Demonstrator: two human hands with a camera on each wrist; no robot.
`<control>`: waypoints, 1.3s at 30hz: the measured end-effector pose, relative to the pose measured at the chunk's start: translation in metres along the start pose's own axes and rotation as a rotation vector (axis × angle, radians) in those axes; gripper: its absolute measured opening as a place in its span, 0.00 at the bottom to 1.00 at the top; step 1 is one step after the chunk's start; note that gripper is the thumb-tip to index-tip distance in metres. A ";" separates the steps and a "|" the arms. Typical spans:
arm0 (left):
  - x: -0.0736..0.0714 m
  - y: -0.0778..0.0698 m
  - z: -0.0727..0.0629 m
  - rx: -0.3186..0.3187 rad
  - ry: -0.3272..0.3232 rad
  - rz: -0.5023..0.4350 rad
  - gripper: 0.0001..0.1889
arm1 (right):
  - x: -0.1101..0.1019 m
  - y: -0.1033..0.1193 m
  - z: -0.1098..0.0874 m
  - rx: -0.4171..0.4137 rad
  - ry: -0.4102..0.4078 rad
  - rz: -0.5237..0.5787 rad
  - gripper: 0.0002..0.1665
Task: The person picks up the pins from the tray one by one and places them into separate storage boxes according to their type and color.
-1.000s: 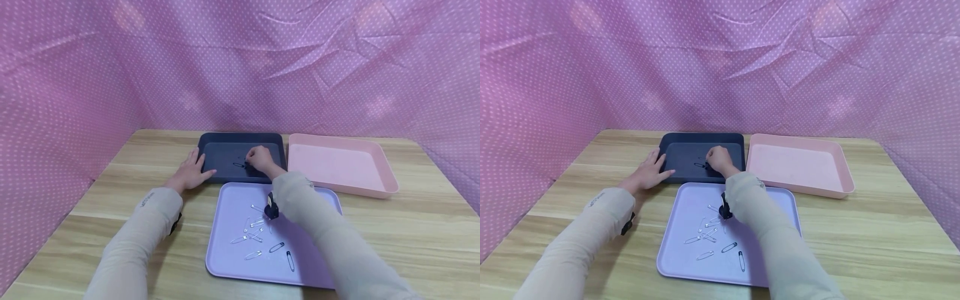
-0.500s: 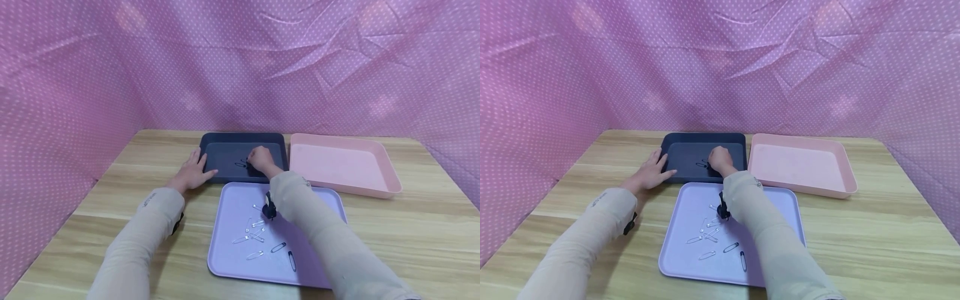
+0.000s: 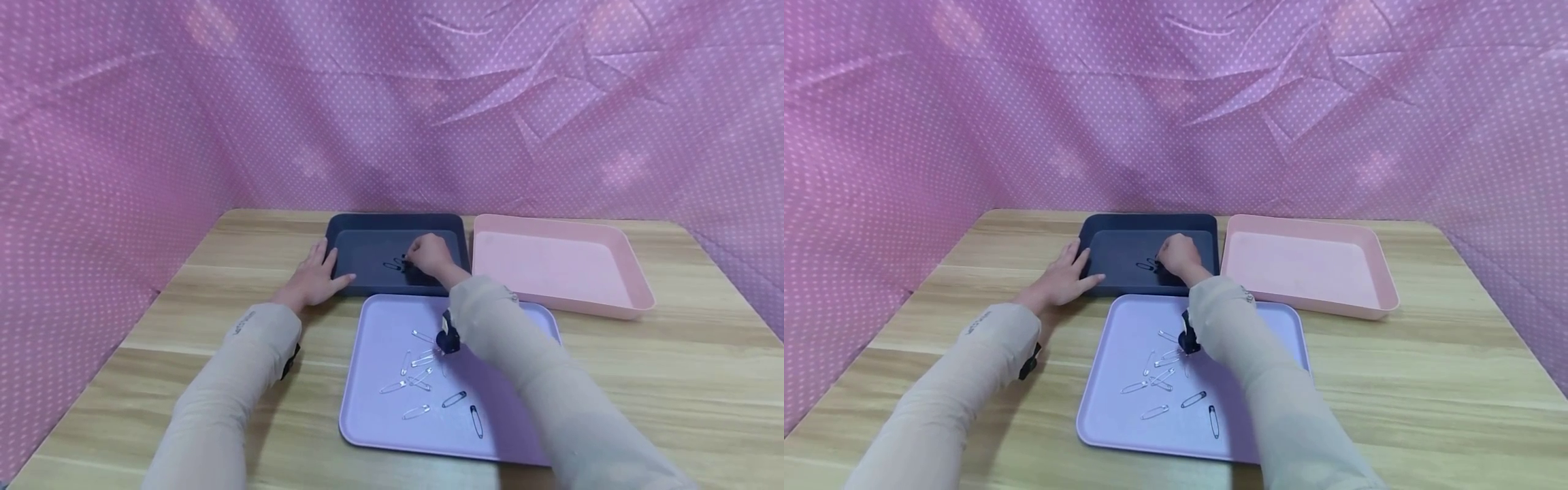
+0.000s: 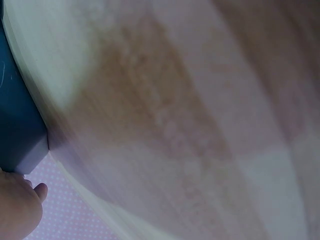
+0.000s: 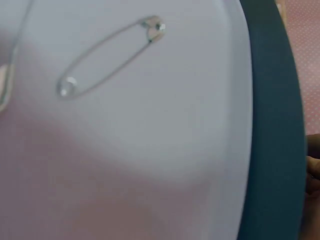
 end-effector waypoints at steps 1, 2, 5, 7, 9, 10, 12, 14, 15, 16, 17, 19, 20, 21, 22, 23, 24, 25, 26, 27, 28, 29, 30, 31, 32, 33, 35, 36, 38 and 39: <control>0.000 0.000 0.000 0.001 0.002 -0.001 0.44 | -0.002 0.001 -0.001 -0.010 -0.004 -0.002 0.10; 0.000 0.000 0.000 0.000 0.004 -0.001 0.44 | -0.004 0.003 -0.003 -0.022 -0.005 -0.004 0.09; -0.001 -0.001 0.000 0.006 0.005 -0.001 0.44 | -0.009 0.007 -0.008 -0.053 -0.004 -0.001 0.08; -0.001 -0.001 0.000 0.007 0.003 0.001 0.44 | -0.012 0.010 -0.011 -0.080 0.003 -0.010 0.08; -0.001 0.000 0.000 0.005 0.005 -0.003 0.45 | -0.014 0.012 -0.016 -0.103 0.008 -0.018 0.08; -0.001 0.000 0.000 0.005 0.006 -0.004 0.45 | -0.016 0.012 -0.019 -0.116 0.008 -0.025 0.08; -0.001 0.000 0.000 0.001 0.008 -0.007 0.45 | -0.019 0.013 -0.026 -0.140 0.012 -0.043 0.08; -0.001 0.000 0.000 0.004 0.010 -0.007 0.46 | -0.022 0.013 -0.032 -0.153 0.018 -0.048 0.08; -0.001 -0.001 0.000 0.006 0.010 -0.004 0.46 | -0.023 0.012 -0.036 -0.152 0.026 -0.044 0.08; -0.001 -0.001 0.000 0.008 0.010 -0.002 0.45 | -0.024 0.010 -0.040 -0.152 0.035 -0.045 0.08; -0.001 -0.001 0.000 0.009 0.011 -0.001 0.45 | -0.025 0.009 -0.043 -0.150 0.045 -0.040 0.08; -0.001 -0.002 0.000 0.010 0.013 0.003 0.45 | -0.027 0.007 -0.051 -0.156 0.062 -0.039 0.08; -0.001 -0.002 0.000 0.009 0.014 0.002 0.45 | -0.029 0.006 -0.055 -0.162 0.070 -0.040 0.07; -0.001 -0.002 0.000 0.008 0.015 0.002 0.45 | -0.030 0.006 -0.059 -0.170 0.075 -0.044 0.07; -0.001 -0.002 0.000 0.008 0.015 0.000 0.45 | -0.032 0.007 -0.063 -0.185 0.078 -0.051 0.07; -0.001 -0.002 -0.001 0.008 0.015 -0.001 0.45 | -0.034 0.008 -0.067 -0.196 0.081 -0.053 0.07; -0.001 -0.002 -0.001 0.008 0.013 0.000 0.45 | -0.036 0.008 -0.071 -0.204 0.084 -0.056 0.07; -0.001 -0.002 -0.001 0.009 0.011 0.000 0.44 | -0.038 0.009 -0.075 -0.212 0.088 -0.057 0.07; -0.001 -0.002 -0.001 0.009 0.011 -0.002 0.44 | -0.040 0.009 -0.080 -0.219 0.090 -0.058 0.07; -0.001 -0.003 -0.001 0.009 0.011 -0.002 0.44 | -0.042 0.009 -0.084 -0.222 0.093 -0.054 0.06; -0.001 -0.002 -0.001 0.008 0.012 -0.001 0.44 | -0.042 0.008 -0.088 -0.220 0.101 -0.046 0.06; -0.001 -0.002 -0.001 0.007 0.012 0.001 0.44 | -0.043 0.007 -0.092 -0.216 0.111 -0.038 0.06; -0.001 -0.002 -0.001 0.005 0.013 0.002 0.44 | -0.043 0.006 -0.096 -0.212 0.123 -0.026 0.06; -0.001 -0.002 -0.001 0.003 0.012 0.002 0.44 | -0.043 0.004 -0.099 -0.210 0.134 -0.017 0.06; -0.001 -0.001 -0.001 0.002 0.013 0.003 0.44 | -0.043 0.002 -0.103 -0.205 0.146 -0.010 0.07; -0.001 -0.001 -0.001 0.001 0.014 0.002 0.44 | -0.043 -0.001 -0.106 -0.199 0.158 -0.001 0.07; -0.002 -0.001 -0.001 0.003 0.012 0.002 0.44 | -0.042 -0.005 -0.112 -0.188 0.184 0.006 0.08; -0.002 -0.001 -0.001 0.003 0.013 0.002 0.44 | -0.041 -0.008 -0.115 -0.188 0.195 0.010 0.08; -0.001 -0.001 -0.001 0.001 0.015 0.003 0.45 | -0.041 -0.011 -0.121 -0.189 0.208 0.008 0.08; -0.001 -0.001 -0.001 -0.001 0.016 0.004 0.45 | -0.040 -0.012 -0.124 -0.193 0.212 0.008 0.07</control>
Point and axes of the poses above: each hand's wrist, its own z-axis towards the middle knuckle, its own x-axis out of the palm, y = z × x, the point moved 9 cm from there along z, towards the middle knuckle, and after that the axes turned 3 degrees about -y, right-handed, at the moved point
